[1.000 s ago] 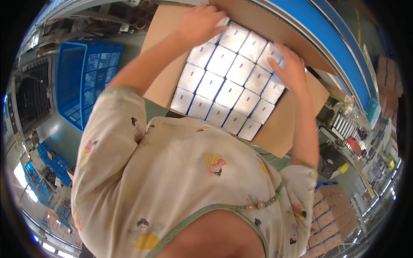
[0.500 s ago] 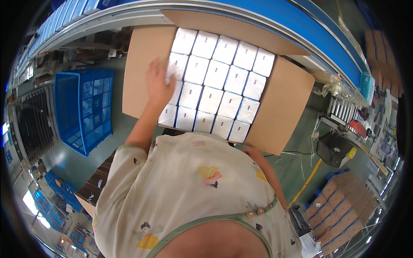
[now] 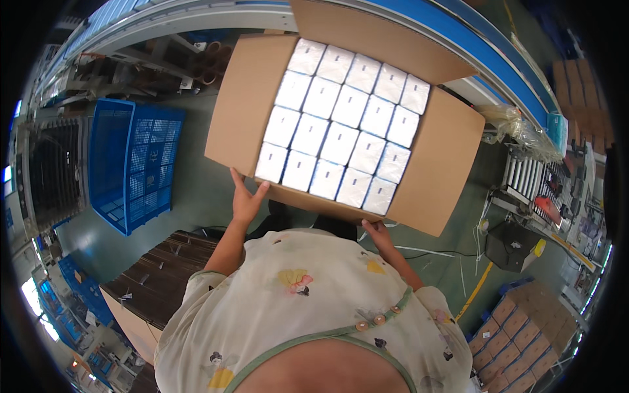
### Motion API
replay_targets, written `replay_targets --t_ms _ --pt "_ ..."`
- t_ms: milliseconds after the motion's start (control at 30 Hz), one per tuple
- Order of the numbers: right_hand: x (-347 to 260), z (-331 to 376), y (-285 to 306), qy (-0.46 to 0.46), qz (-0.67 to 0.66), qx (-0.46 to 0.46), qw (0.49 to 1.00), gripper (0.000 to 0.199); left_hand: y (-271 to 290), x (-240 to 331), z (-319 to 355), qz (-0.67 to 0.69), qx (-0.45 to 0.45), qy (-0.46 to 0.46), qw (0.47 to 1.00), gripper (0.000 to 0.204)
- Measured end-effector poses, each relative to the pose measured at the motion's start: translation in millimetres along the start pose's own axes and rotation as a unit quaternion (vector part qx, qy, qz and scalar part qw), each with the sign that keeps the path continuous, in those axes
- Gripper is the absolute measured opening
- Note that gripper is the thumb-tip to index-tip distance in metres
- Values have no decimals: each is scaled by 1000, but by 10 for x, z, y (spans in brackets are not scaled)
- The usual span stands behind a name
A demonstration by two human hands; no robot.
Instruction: The person picks up groups of small blue and white product boxes from a conveyor belt and packs them into a large cardboard shipping box, then folds and picks up additional cardboard for the next box.
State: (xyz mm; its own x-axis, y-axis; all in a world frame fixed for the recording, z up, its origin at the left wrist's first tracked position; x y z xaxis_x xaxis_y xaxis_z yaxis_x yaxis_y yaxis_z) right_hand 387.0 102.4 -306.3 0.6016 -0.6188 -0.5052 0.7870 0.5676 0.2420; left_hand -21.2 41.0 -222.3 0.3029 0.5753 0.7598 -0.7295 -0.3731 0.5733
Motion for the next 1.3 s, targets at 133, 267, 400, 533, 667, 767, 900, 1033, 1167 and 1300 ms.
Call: replay_targets --t_ms 133,267,400,533,667,767,900,1033,1167,1300 --pt "147 198 -282 -43 -102 31 993 58 16 -178 166 -98 -10 -76 992 91" --pt "248 439 -433 -32 -119 75 990 57 -34 -498 335 -114 -247 19 962 61" --pt "166 987 -311 -118 -137 -6 984 59 213 -626 349 16 -344 49 938 39" --pt "-1031 1612 -155 96 -518 -158 835 64 958 304 -132 12 -234 -86 969 27" --pt "-1749 1183 100 327 -292 28 898 57 1133 2190 -455 -55 -25 -420 905 24" --pt "-2087 649 -154 358 243 253 865 59 541 3270 -637 -129 90 -630 760 48" --pt "-2088 418 -462 307 447 227 809 74 -179 3718 -1369 -328 168 -619 693 65" --pt "-1966 462 -378 346 396 246 814 77 -487 3391 -1188 -325 20 -617 716 69" --pt "-2086 492 -8 361 405 120 831 57 -854 2083 -689 -453 -219 -495 708 98" --pt "-2141 907 1851 192 76 510 835 31 -836 1717 -748 -414 -219 -473 746 107"
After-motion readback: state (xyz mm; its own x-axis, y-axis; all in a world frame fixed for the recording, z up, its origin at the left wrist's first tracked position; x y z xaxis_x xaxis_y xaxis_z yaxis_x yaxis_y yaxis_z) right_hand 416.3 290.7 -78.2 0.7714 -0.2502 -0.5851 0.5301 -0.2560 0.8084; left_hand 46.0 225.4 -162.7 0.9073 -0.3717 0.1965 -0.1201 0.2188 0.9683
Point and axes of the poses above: each hand's wrist, its own z-axis away from the middle knuckle, its own y-axis out of the back of the hand, x = y × z, the point moved 6 cm from there along -z, towards the middle knuckle, and after that the axes turned 5 degrees about -y, right-handed, at the moved point
